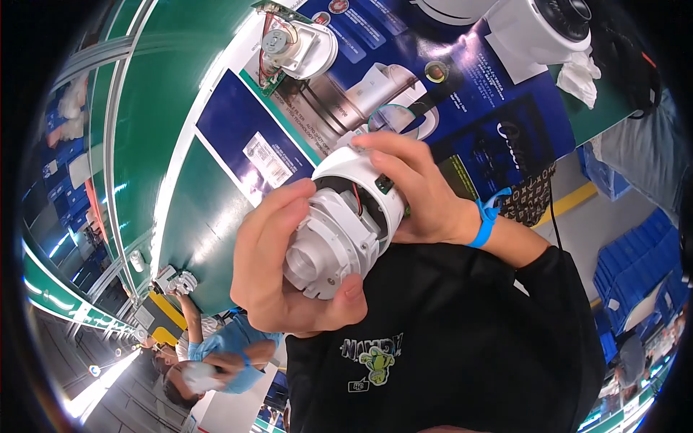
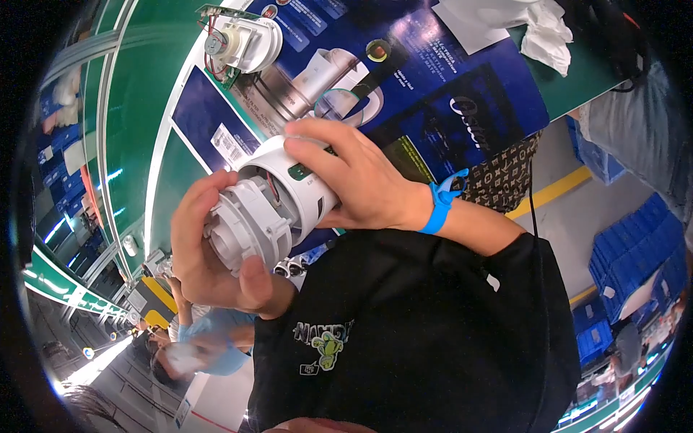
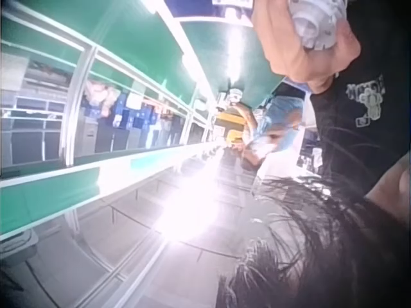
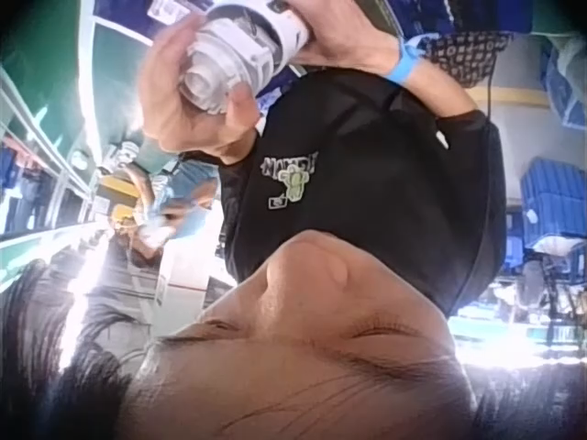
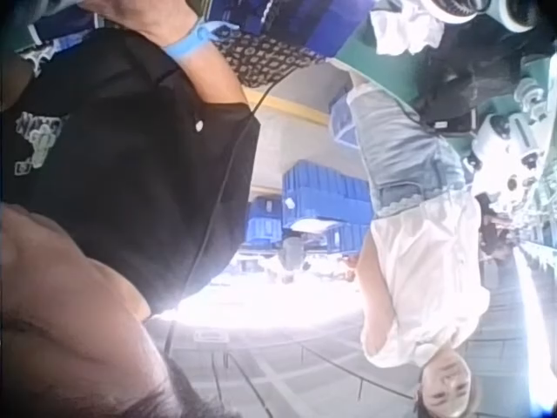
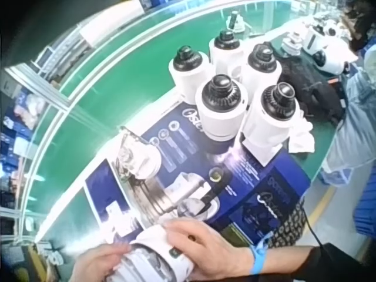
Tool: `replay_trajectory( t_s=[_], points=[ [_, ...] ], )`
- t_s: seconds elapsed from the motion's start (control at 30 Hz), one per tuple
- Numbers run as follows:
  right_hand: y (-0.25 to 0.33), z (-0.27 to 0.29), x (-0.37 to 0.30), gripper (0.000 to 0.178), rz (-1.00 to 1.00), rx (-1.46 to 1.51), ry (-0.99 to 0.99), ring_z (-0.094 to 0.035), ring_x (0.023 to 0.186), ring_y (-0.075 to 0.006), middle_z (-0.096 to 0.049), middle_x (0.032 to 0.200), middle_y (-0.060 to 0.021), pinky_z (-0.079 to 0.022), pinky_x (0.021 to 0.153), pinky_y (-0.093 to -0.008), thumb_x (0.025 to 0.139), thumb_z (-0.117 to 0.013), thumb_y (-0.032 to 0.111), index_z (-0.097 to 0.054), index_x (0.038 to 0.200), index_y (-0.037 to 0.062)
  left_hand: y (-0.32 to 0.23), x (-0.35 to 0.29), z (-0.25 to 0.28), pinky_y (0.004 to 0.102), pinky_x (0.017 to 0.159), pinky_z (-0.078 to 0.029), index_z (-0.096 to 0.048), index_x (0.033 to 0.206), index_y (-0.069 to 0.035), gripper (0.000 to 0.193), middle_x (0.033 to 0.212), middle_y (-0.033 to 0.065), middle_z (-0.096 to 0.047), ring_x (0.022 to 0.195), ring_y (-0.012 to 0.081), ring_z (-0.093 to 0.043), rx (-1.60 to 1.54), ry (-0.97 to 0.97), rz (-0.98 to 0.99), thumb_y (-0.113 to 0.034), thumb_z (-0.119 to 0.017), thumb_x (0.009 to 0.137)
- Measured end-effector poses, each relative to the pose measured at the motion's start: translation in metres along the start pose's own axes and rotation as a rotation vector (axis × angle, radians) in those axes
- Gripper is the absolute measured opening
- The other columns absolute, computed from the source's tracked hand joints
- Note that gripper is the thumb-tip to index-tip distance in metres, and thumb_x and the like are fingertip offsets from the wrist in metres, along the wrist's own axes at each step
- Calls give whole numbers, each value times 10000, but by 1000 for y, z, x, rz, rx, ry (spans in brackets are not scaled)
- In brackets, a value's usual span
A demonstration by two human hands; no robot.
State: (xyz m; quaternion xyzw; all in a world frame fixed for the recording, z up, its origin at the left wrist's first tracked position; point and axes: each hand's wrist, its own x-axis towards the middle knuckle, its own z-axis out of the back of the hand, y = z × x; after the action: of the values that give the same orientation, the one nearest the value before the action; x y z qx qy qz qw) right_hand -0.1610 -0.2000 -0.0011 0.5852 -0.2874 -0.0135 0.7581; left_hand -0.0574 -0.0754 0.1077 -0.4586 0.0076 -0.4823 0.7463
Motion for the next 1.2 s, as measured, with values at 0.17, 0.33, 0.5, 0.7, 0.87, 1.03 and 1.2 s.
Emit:
replay_trajectory(
  t_s=[0.17,0.33,0.5,0.7,0.87,1.03,1.2],
  points=[
    [16,25,12,494,179,-108,6,-469,1161,-384,-415,1313,-204,-427,904,-460,699,-736,435,-612,1079,143,3,-4,-7,366,711,-542,-536,1075,157,581,957,314,-610,833,360,-646,-5,-5,-19,-235,-699,678],
    [28,43,30,445,245,-272,180,-566,991,-336,-509,1203,-192,-482,756,-384,795,-623,429,-605,1041,59,2,-7,-5,372,715,-543,-527,1095,147,591,991,319,-595,865,350,-639,-31,-18,0,-236,-712,684],
    [42,50,38,367,211,-291,229,-583,911,-299,-524,1142,-193,-517,668,-333,702,-643,247,-585,925,-39,2,-9,-8,380,766,-540,-539,1093,118,603,1016,281,-604,873,332,-638,-32,40,26,-235,-741,647],
    [51,48,44,259,232,-355,192,-586,873,-260,-527,1114,-193,-534,541,-268,552,-685,122,-567,719,-38,-9,-3,-17,428,868,-502,-564,1097,54,629,1047,224,-619,920,324,-622,-17,32,68,-233,-773,578],
    [46,55,46,263,138,-302,242,-591,874,-256,-537,1113,-168,-527,530,-275,567,-712,146,-556,708,-10,-3,-1,-21,431,884,-493,-564,1094,53,616,1038,222,-622,925,327,-620,-64,35,67,-255,-768,601],
    [41,56,40,269,223,-237,200,-604,875,-264,-544,1117,-165,-532,545,-294,590,-721,174,-550,709,3,-3,-4,-24,436,859,-504,-560,1090,61,623,1028,234,-618,908,334,-623,-206,-83,106,-295,-767,622],
    [32,59,36,318,244,-233,170,-609,893,-280,-545,1100,-172,-541,586,-308,624,-710,204,-580,812,-17,1,2,-28,427,805,-518,-542,1108,67,593,998,260,-612,886,340,-626,-69,3,-21,-300,-713,674]
  ],
)
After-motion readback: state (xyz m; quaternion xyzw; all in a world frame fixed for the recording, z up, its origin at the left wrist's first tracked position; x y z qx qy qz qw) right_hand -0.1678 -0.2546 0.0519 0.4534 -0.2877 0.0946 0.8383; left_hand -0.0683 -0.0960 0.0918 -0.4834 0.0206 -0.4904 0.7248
